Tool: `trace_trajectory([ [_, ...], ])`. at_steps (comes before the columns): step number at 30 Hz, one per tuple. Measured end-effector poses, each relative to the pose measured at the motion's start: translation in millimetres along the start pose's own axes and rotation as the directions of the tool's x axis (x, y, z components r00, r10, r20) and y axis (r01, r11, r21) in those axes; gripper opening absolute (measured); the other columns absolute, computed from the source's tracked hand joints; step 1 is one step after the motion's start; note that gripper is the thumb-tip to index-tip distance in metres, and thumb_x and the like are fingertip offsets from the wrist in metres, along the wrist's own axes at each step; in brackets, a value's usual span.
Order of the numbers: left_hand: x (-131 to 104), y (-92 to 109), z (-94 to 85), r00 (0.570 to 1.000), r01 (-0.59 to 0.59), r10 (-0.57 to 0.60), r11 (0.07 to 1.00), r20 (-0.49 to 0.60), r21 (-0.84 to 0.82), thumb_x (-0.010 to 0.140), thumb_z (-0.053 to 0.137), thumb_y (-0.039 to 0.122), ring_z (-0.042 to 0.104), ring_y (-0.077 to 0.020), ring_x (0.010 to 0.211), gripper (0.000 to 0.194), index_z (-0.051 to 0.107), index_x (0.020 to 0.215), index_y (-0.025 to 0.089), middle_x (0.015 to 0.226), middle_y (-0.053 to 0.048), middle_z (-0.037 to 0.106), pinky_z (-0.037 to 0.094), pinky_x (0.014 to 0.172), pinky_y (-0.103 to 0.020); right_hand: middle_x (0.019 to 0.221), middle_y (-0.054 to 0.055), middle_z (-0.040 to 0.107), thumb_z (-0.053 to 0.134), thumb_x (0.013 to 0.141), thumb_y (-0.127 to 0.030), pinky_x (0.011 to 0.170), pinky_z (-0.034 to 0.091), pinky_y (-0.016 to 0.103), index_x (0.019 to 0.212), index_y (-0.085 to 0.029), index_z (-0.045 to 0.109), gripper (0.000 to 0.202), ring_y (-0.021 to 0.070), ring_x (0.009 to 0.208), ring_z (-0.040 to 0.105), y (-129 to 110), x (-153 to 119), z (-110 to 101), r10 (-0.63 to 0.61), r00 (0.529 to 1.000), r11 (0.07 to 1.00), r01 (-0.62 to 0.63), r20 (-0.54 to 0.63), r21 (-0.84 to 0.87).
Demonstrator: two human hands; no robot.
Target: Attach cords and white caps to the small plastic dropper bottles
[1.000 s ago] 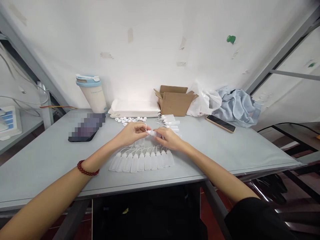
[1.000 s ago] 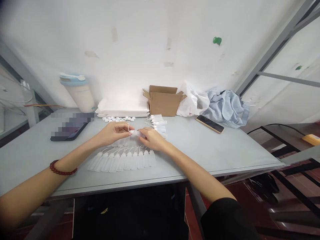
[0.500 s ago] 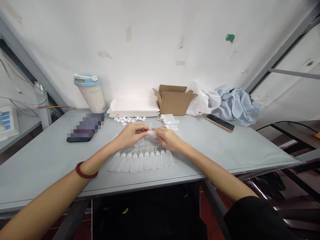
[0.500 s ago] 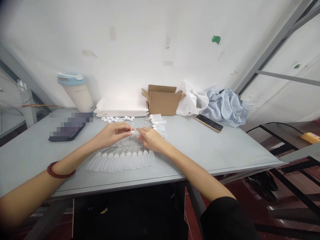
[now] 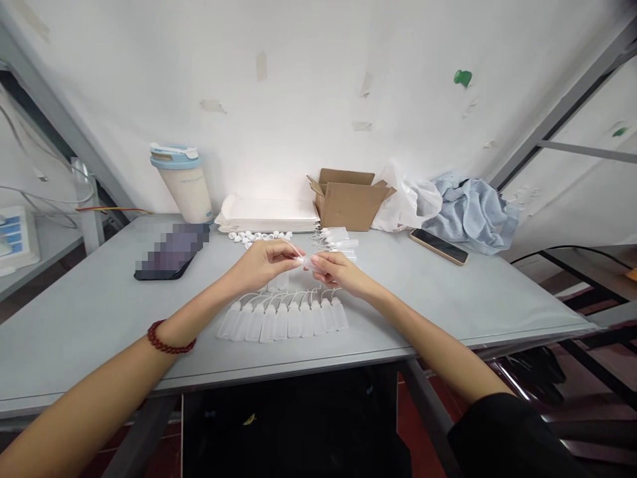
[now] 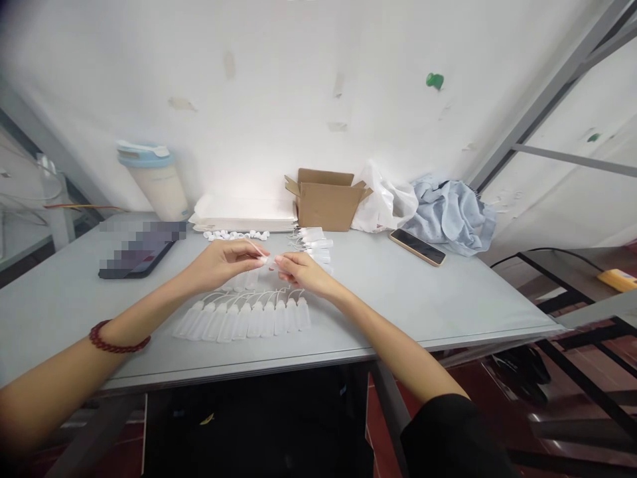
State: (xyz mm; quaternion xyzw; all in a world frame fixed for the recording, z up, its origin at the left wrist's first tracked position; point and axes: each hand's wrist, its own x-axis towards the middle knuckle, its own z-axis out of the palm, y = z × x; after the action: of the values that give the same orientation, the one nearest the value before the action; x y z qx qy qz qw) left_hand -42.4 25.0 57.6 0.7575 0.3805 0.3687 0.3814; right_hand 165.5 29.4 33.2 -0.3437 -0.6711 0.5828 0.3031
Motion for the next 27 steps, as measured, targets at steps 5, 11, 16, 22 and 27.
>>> trace_trajectory([
  [5, 0.1, -0.6, 0.8, 0.997, 0.079, -0.078, 0.993, 0.013, -0.090, 0.077, 0.069, 0.038, 0.067, -0.0213, 0.088, 0.022, 0.072, 0.087, 0.020, 0.091, -0.004, 0.073, 0.053, 0.084, -0.035, 0.051, -0.009, 0.024, 0.045, 0.090, -0.053, 0.044, 0.015, 0.023, 0.078, -0.015, 0.058, 0.043, 0.0064, 0.044, 0.017, -4.0, -0.7, 0.3, 0.030, 0.999, 0.996, -0.032, 0.022, 0.082],
  [11, 1.1, -1.0, 3.5, 0.976, 0.175, -0.159, 0.979, 0.146, -0.105, 0.082, 0.063, 0.046, 0.066, -0.0168, 0.069, 0.030, 0.071, 0.080, 0.018, 0.079, -0.005, 0.072, 0.056, 0.072, -0.032, 0.051, -0.009, 0.025, 0.048, 0.087, -0.060, 0.044, 0.017, 0.023, 0.072, -0.015, 0.056, 0.048, 0.0060, 0.044, 0.020, -6.7, -1.8, 0.9, 0.010, 1.000, 0.999, -0.011, -0.028, -0.047],
  [16, 0.3, 1.2, 3.4, 0.965, 0.189, -0.176, 0.980, 0.193, -0.052, 0.082, 0.062, 0.046, 0.062, -0.0146, 0.057, 0.032, 0.066, 0.068, 0.016, 0.063, -0.002, 0.066, 0.054, 0.061, -0.029, 0.050, -0.009, 0.025, 0.049, 0.085, -0.064, 0.046, 0.017, 0.023, 0.069, -0.014, 0.057, 0.053, 0.0053, 0.044, 0.022, -10.0, -4.6, 1.3, 0.013, 0.999, 0.985, -0.019, -0.036, -0.169],
  [22, -5.0, 0.1, 10.2, 0.999, -0.018, 0.016, 0.997, 0.034, 0.081, 0.079, 0.065, 0.034, 0.066, -0.0166, 0.072, 0.018, 0.071, 0.082, 0.017, 0.083, -0.004, 0.073, 0.052, 0.067, -0.027, 0.048, -0.010, 0.022, 0.048, 0.087, -0.059, 0.044, 0.016, 0.022, 0.071, -0.013, 0.059, 0.050, 0.0053, 0.042, 0.019, -6.8, -2.4, -2.2, 0.049, 0.999, 0.997, -0.049, 0.004, -0.054],
  [27, -5.7, 4.3, 11.6, 0.999, -0.040, 0.042, 0.997, -0.027, 0.066, 0.078, 0.067, 0.031, 0.066, -0.0164, 0.074, 0.015, 0.074, 0.080, 0.018, 0.082, -0.003, 0.074, 0.052, 0.066, -0.025, 0.048, -0.010, 0.021, 0.050, 0.088, -0.055, 0.043, 0.016, 0.021, 0.070, -0.014, 0.058, 0.046, 0.0052, 0.042, 0.017, -5.9, -1.0, -2.8, 0.077, 0.997, 0.995, -0.077, 0.006, 0.067],
])
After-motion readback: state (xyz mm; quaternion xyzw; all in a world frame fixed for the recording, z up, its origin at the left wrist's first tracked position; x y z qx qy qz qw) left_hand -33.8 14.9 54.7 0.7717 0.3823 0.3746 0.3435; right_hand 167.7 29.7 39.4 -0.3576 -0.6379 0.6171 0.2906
